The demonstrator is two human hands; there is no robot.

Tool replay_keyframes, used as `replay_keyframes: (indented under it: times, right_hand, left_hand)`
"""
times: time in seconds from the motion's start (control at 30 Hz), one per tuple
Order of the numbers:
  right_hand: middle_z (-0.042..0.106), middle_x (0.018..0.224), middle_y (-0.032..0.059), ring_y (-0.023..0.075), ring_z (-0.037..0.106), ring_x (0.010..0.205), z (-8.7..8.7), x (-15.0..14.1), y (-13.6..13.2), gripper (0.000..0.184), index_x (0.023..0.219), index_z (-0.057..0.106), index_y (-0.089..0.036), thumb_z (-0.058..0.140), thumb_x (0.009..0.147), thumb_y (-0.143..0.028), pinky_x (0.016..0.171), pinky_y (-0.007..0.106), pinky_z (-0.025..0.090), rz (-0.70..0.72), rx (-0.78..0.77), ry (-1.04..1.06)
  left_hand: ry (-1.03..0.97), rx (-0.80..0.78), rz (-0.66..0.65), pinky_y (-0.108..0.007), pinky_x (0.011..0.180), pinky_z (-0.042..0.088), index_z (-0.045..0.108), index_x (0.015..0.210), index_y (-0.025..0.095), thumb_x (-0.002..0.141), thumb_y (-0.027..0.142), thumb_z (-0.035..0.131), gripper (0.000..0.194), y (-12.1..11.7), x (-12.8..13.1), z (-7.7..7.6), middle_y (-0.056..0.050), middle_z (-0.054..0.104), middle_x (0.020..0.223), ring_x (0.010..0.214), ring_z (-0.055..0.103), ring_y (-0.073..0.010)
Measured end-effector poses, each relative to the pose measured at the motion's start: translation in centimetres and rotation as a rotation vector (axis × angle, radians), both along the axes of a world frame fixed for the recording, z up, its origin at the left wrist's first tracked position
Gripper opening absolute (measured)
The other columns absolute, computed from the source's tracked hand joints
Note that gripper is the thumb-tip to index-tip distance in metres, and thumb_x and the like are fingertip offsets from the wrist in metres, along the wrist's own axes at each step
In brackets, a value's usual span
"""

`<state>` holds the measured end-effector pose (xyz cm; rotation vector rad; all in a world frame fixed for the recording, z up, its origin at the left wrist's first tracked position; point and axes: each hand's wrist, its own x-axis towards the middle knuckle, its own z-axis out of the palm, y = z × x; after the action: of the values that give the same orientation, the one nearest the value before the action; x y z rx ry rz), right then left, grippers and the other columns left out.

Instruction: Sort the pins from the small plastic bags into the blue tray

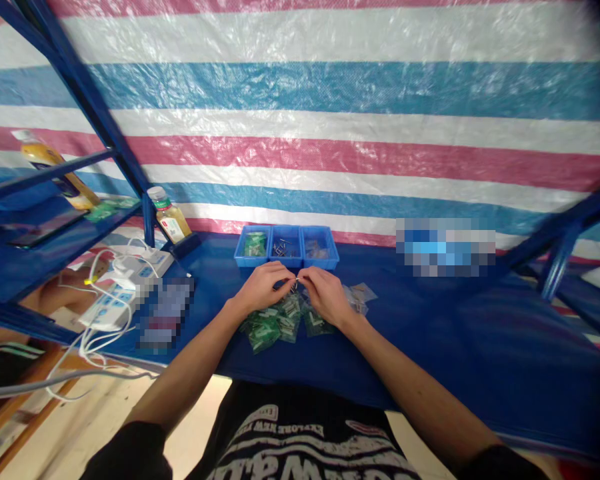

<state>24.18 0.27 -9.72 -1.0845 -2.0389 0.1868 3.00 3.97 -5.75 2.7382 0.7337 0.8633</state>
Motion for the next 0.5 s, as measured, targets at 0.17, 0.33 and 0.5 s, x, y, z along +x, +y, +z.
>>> replay_keyframes:
  times: [0.17,0.33,0.5]
  right_hand:
    - [0.069,0.093,0.0066,0.0219,0.065,0.087,-0.13,0.14,0.18,0.024,0.1,0.063,-0.024,0.042,0.109,-0.032,0.084,0.034,0.05,-0.032,-0.002,0.002]
    - [0.071,0.104,0.0082,0.0239,0.067,0.094,-0.37,0.16,0.25,0.02,0.114,0.061,-0.025,0.044,0.107,-0.031,0.087,0.035,0.051,0.009,-0.004,0.022]
    - [0.07,0.098,0.0067,0.0219,0.066,0.091,0.04,0.12,-0.08,0.024,0.106,0.063,-0.024,0.04,0.109,-0.03,0.086,0.032,0.049,-0.013,-0.027,-0.007]
  left_hand:
    - [0.005,0.006,0.005,-0.031,0.084,0.048,0.07,0.092,0.018,0.103,0.026,0.05,0.024,0.02,-0.05,0.04,-0.006,0.07,0.087,0.085,0.062,-0.018]
    - [-0.003,-0.009,-0.003,-0.031,0.084,0.049,0.071,0.094,0.018,0.104,0.028,0.049,0.026,0.17,-0.21,-0.12,-0.006,0.071,0.089,0.087,0.064,-0.0186]
    - [-0.023,-0.006,0.004,-0.031,0.083,0.05,0.073,0.096,0.018,0.104,0.031,0.05,0.027,0.22,-0.17,-0.31,-0.007,0.071,0.087,0.085,0.064,-0.0186]
